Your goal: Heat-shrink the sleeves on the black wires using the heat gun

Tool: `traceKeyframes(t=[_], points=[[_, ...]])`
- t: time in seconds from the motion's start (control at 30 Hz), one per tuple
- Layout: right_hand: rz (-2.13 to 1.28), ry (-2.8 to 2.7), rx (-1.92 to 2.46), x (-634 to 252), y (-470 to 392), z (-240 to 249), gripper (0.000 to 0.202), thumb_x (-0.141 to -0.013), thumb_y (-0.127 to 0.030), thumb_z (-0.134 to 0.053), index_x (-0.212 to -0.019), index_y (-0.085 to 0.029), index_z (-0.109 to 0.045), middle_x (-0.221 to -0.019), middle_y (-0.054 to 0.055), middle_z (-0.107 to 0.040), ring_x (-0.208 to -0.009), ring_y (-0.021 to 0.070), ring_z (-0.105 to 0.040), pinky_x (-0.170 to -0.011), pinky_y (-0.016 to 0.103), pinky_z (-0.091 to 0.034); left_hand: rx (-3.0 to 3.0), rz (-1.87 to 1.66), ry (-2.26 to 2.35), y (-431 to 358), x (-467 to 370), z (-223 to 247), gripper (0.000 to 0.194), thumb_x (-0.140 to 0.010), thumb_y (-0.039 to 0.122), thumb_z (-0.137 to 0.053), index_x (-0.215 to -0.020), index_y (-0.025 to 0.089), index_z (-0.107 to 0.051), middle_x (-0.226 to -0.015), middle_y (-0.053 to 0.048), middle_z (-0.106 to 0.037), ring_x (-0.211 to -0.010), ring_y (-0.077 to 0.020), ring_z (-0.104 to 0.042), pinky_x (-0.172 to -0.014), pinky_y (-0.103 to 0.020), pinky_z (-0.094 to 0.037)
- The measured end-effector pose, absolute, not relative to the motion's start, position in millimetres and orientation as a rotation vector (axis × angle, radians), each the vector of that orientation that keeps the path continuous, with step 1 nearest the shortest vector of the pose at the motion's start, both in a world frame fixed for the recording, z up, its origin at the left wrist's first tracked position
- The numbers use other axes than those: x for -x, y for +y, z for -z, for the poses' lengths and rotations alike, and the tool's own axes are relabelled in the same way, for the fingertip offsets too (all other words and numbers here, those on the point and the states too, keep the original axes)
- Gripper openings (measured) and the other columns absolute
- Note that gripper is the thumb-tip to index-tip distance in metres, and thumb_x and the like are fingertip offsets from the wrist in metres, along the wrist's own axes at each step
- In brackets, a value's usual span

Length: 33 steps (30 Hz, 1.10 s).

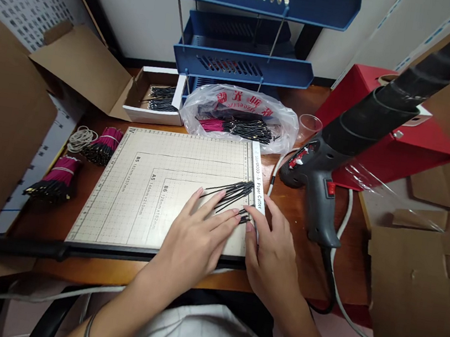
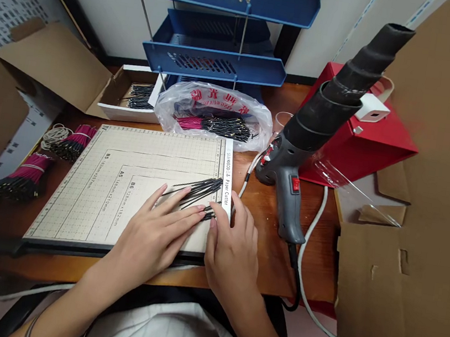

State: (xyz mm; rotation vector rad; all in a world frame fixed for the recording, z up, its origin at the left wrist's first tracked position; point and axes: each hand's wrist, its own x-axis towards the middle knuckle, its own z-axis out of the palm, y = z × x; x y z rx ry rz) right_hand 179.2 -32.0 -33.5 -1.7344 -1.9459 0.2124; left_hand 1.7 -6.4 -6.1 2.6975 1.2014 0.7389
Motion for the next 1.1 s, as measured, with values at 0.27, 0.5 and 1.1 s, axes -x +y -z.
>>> traceKeyframes(t=[0.27,0.5,1.1], points=[[-0.196,-1.911,1.725,-179,-33,34,0.034,-0.103,-0.028,-0.044,-0.133,-0.024,-0.057,-0.152,0.014,-0.048,-0.131,0.0328,-0.054,-0.100,0.057,-0.053,-2.621,-0.938,1.395,-5,-19,9,0.020,-0.096,0.011,-0.059,-0.111,0.017,-0.072,-0.112,-0.001,-0.080,-0.124,-0.0306,-0.066,-0.121,-0.060,-0.034],[-0.212,-1.920,1.733,-180,-32,34,0.031,-0.102,-0.028,-0.044,-0.129,-0.024,-0.059,-0.154,0.013,-0.047,-0.134,0.0326,-0.051,-0.103,0.058,-0.051,-2.707,-0.711,1.538,-29,-16,13,0.043,-0.106,0.038,-0.049,-0.140,0.013,-0.059,-0.146,-0.003,-0.063,-0.140,-0.0359,-0.052,-0.121,-0.061,-0.029],[-0.231,-1.839,1.742,-180,-34,36,0.030,-0.102,-0.031,-0.047,-0.128,-0.027,-0.062,-0.150,0.012,-0.051,-0.133,0.0314,-0.053,-0.105,0.058,-0.048,-2.675,-0.551,1.541,-36,-33,11,0.046,-0.106,0.033,-0.042,-0.145,0.013,-0.057,-0.154,-0.004,-0.055,-0.147,-0.0323,-0.044,-0.124,-0.057,-0.027]])
